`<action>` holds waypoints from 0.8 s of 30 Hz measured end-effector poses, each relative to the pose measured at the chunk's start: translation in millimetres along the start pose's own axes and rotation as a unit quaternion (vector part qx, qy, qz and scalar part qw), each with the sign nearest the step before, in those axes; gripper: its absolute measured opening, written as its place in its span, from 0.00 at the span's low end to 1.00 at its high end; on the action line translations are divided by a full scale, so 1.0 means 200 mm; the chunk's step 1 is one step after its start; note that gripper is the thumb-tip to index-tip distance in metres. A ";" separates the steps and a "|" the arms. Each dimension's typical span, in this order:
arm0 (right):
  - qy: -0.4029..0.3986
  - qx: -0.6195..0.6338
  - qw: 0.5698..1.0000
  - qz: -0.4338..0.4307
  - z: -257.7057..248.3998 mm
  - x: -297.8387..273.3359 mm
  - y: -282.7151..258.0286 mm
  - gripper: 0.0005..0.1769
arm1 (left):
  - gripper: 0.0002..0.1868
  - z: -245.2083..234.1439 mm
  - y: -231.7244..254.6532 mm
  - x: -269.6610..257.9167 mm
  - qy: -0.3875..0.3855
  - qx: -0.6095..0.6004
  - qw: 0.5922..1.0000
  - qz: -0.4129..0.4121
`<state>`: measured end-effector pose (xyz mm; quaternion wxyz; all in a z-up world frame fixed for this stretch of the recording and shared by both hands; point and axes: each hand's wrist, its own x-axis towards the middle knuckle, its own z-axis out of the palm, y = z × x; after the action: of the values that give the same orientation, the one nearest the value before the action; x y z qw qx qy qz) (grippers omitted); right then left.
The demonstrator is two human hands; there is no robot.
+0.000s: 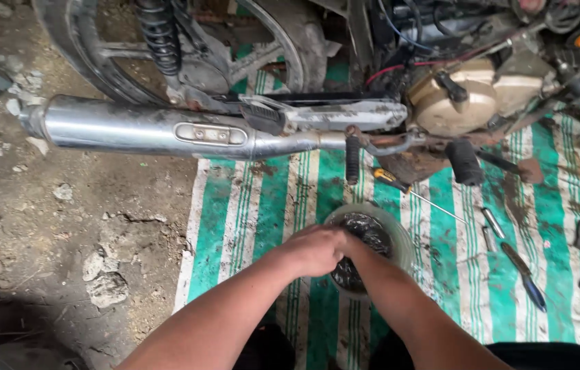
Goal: The person cleans the rear section of a motorcycle using a dark cloth. They wipe the rear fender, chain, and engine area, repeatedly dipping the cloth into a container of liquid to clean different parts of the bike.
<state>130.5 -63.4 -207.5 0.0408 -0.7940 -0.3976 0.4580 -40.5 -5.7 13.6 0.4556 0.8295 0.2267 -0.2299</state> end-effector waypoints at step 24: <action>0.047 -0.056 0.987 -0.146 -0.63 -0.62 0.20 0.11 | 0.30 -0.01 0.03 -0.02 -0.046 0.097 0.994 -0.009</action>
<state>217.7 -136.4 -64.7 0.0810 -0.7490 -0.5323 0.3862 -40.3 -6.5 20.8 0.3809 0.8564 0.1898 -0.2924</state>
